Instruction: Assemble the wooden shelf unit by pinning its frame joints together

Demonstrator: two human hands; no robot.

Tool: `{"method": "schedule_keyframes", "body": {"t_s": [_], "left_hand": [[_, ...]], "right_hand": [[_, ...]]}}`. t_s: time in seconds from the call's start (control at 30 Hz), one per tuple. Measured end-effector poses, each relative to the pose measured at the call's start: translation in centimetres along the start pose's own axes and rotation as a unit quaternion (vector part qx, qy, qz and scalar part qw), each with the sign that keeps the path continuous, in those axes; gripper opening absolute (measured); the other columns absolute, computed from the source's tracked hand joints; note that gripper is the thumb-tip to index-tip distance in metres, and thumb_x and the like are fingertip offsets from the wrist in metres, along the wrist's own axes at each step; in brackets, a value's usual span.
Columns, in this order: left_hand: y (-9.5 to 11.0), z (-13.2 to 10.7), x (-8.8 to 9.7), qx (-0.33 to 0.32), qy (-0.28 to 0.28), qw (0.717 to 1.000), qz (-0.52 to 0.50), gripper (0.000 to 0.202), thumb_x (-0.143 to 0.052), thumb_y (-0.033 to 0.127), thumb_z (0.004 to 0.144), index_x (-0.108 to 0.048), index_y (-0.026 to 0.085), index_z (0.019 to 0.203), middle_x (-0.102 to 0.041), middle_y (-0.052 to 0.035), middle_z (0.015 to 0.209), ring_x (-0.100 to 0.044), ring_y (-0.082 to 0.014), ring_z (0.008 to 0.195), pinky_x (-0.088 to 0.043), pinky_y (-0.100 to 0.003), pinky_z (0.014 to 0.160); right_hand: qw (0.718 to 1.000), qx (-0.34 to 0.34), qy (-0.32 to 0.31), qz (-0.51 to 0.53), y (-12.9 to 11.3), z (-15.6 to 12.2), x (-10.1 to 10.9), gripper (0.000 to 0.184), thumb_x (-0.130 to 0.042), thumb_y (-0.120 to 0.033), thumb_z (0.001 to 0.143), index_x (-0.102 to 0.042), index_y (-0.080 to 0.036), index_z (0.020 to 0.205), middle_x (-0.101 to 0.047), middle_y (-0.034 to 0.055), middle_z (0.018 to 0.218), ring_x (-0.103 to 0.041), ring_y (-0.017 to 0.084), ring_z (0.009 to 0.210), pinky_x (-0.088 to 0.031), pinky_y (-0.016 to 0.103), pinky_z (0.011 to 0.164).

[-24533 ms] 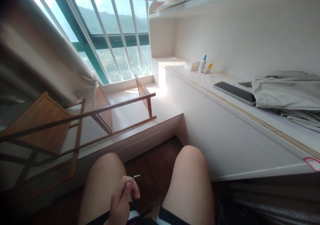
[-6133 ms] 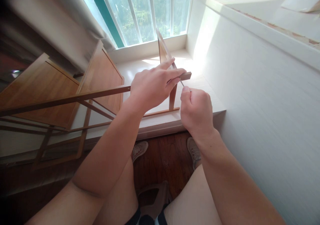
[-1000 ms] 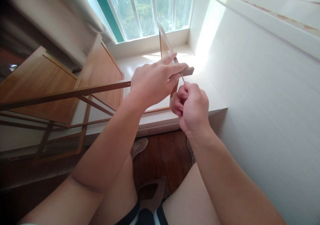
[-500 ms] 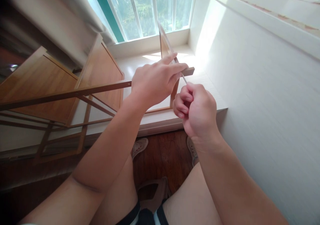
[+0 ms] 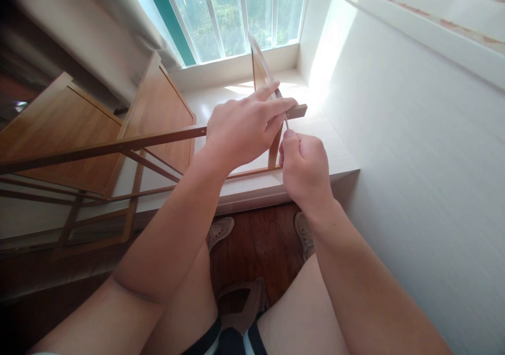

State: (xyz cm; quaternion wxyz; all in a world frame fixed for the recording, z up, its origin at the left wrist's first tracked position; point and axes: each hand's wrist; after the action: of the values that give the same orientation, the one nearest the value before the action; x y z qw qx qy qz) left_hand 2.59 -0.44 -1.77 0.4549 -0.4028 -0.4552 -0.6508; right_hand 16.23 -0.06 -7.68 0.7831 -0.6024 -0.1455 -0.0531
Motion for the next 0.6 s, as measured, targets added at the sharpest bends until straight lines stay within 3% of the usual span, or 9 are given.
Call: {"method": "schedule_keyframes", "body": {"t_s": [0.17, 0.3, 0.43, 0.6], "left_hand": [[-0.2, 0.1, -0.2, -0.018, 0.010, 1.000, 0.012, 0.043, -0.032, 0.034, 0.100, -0.064, 0.043, 0.127, -0.048, 0.0069, 0.150, -0.063, -0.0284, 0.095, -0.041, -0.044, 0.072], [-0.3, 0.1, -0.3, -0.028, 0.013, 0.999, 0.019, 0.042, -0.032, 0.035, 0.099, -0.064, 0.042, 0.125, -0.049, 0.0067, 0.150, -0.060, -0.0264, 0.089, -0.041, -0.045, 0.070], [-0.3, 0.0, 0.0, -0.035, 0.005, 0.999, 0.015, 0.045, -0.026, 0.038, 0.100, -0.063, 0.043, 0.125, -0.048, 0.0083, 0.150, -0.057, -0.0251, 0.087, -0.041, -0.046, 0.069], [-0.2, -0.1, 0.0, -0.014, -0.003, 1.000, -0.003, 0.044, -0.029, 0.039, 0.099, -0.062, 0.046, 0.128, -0.048, 0.0116, 0.150, -0.059, -0.0287, 0.095, -0.041, -0.047, 0.075]], "right_hand": [[0.977, 0.056, -0.014, -0.206, -0.4, 0.4, 1.4, 0.047, -0.037, -0.031, 0.101, -0.041, -0.023, 0.054, -0.043, 0.0002, 0.050, -0.041, 0.015, 0.049, -0.027, 0.034, 0.054], [0.960, 0.058, -0.010, -0.275, -1.2, 0.5, 1.8, 0.044, -0.043, -0.031, 0.098, -0.036, -0.024, 0.055, -0.037, -0.0003, 0.050, -0.037, 0.017, 0.052, -0.025, 0.034, 0.056], [0.970, 0.061, 0.008, -0.235, -1.8, 0.3, 1.5, 0.046, -0.050, -0.031, 0.095, -0.030, -0.025, 0.054, -0.024, -0.0025, 0.050, -0.035, 0.017, 0.053, -0.025, 0.033, 0.056], [0.988, 0.068, 0.022, -0.140, -1.8, 0.4, 1.2, 0.046, -0.057, -0.032, 0.092, -0.035, -0.025, 0.052, -0.026, -0.0025, 0.048, -0.032, 0.016, 0.051, -0.024, 0.033, 0.054]]}}
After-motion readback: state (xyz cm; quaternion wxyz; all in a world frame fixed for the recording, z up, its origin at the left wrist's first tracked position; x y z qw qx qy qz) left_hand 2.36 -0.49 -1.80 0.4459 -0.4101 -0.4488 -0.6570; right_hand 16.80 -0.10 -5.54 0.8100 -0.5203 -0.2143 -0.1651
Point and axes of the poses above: each hand's wrist, its own z-axis towards the middle knuckle, its own x-axis out of the back of the hand, y = z × x
